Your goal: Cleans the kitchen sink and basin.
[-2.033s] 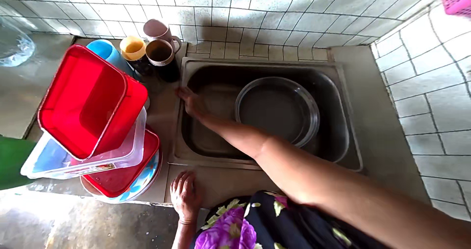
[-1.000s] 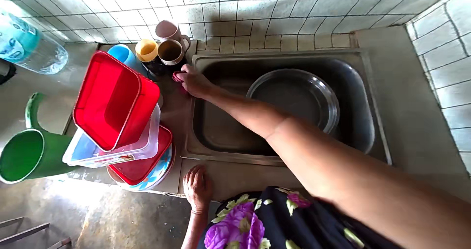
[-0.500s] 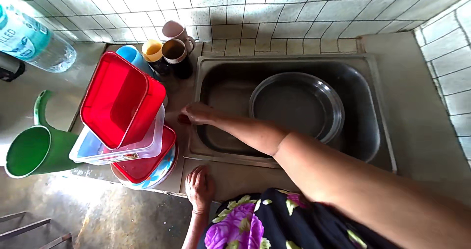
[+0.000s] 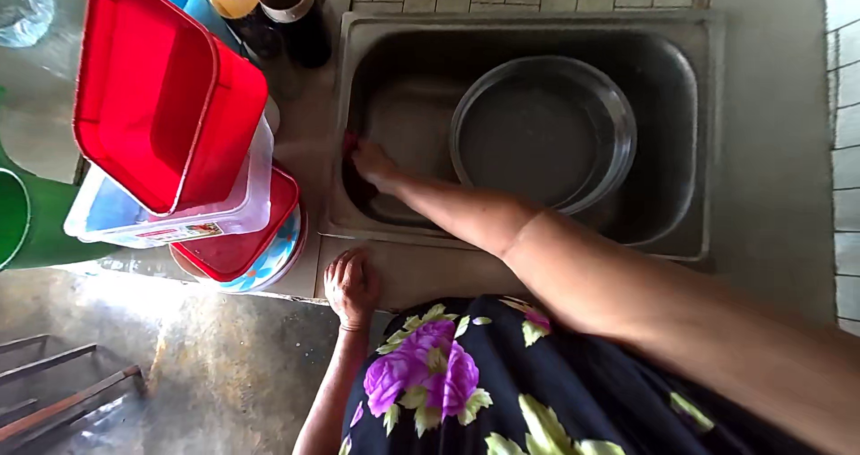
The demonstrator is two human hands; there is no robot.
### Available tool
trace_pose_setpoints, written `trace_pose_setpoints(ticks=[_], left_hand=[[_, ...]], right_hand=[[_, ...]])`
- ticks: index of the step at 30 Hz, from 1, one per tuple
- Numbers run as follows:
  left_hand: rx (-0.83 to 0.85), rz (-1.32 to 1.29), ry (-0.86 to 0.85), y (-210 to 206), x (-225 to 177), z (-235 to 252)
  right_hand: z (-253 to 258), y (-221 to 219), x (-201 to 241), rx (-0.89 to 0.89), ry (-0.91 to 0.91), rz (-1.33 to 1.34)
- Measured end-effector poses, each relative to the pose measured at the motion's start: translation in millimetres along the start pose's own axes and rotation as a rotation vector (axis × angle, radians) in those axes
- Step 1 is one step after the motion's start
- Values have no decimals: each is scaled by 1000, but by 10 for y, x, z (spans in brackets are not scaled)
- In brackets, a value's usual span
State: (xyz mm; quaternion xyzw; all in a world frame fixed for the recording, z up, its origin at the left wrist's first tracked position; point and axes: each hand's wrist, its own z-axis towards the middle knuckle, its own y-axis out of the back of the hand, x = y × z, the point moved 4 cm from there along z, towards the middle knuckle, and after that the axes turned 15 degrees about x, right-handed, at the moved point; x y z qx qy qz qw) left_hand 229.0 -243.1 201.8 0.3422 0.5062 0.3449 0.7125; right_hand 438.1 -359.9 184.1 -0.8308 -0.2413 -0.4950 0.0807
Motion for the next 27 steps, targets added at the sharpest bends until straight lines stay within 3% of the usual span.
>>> trace_pose_setpoints(ticks=[3,6,8,10,13,15,17,20,23,27], left_hand=[[7,-7,-27,4,1,17],[7,4,-30,-1,12,11],[13,10,-29,-9,21,16],[17,16,-27,-1,20,11],[0,25,-20,3,12,11],[-13,27,-21,4,10,7],[-24,23,-25,8,6,1],[-32,18,-25,8,1,5],[-23,19,-10,8,-14,6],[9,8,-8,8,-19,18]], right_hand=[[-518,-178,-147,332,-24,-326],[-698,2,-303,671,-19,-701],[-661,199,-277,768,-31,-833],[-482,481,-164,659,-22,-832],[-95,1050,90,261,-85,-669],[253,1269,27,67,-52,-573],[619,1249,-224,-32,-77,-588],[757,801,-494,-120,7,-718],[317,310,-501,84,13,-830],[-373,144,-665,514,64,-970]])
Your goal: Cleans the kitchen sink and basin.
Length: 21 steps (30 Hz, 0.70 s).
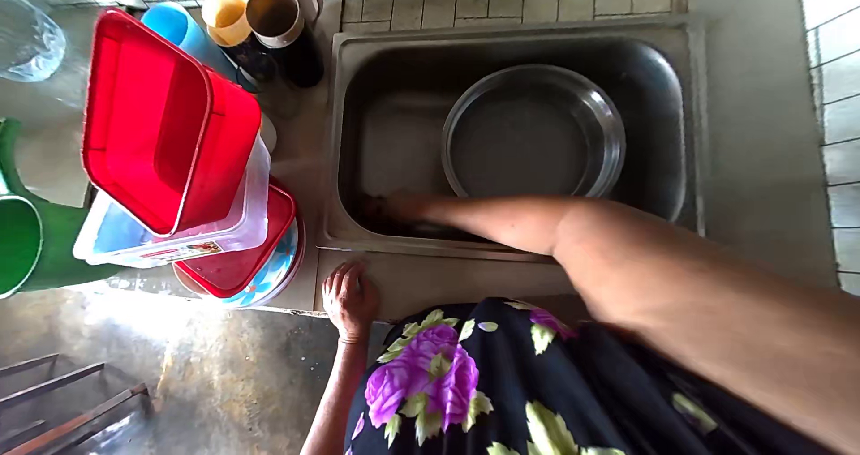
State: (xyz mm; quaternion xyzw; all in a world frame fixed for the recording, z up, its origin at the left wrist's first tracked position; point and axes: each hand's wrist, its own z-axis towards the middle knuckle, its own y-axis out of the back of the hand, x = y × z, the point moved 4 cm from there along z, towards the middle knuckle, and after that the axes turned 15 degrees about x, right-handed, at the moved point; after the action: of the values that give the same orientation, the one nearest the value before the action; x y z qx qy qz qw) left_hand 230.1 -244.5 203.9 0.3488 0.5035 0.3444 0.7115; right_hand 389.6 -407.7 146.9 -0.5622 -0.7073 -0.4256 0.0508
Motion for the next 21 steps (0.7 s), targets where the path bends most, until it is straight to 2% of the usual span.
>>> trace_pose_setpoints(ticks=[2,3,7,9,13,15,17,19,21], left_hand=[[-2,-6,0,-5,-3,7],[-1,-5,0,-3,5,-5],[-16,2,5,-13,30,-10],[-10,-1,16,-15,38,-9],[-13,-8,11,-15,37,-1],[-9,-4,5,-5,40,-7],[0,-7,0,-5,33,-7],[6,-4,-4,-3,32,0],[17,4,1,5,19,-3]], right_hand=[[-184,35,-1,146,45,41],[-255,106,-29,146,73,132],[-342,581,-6,-171,158,728],[-267,706,250,-329,243,824],[-2,426,740,-589,379,362],[-145,278,821,-497,463,227],[-313,285,699,-291,457,200],[-364,390,436,-183,287,163],[-208,337,146,-103,113,91]])
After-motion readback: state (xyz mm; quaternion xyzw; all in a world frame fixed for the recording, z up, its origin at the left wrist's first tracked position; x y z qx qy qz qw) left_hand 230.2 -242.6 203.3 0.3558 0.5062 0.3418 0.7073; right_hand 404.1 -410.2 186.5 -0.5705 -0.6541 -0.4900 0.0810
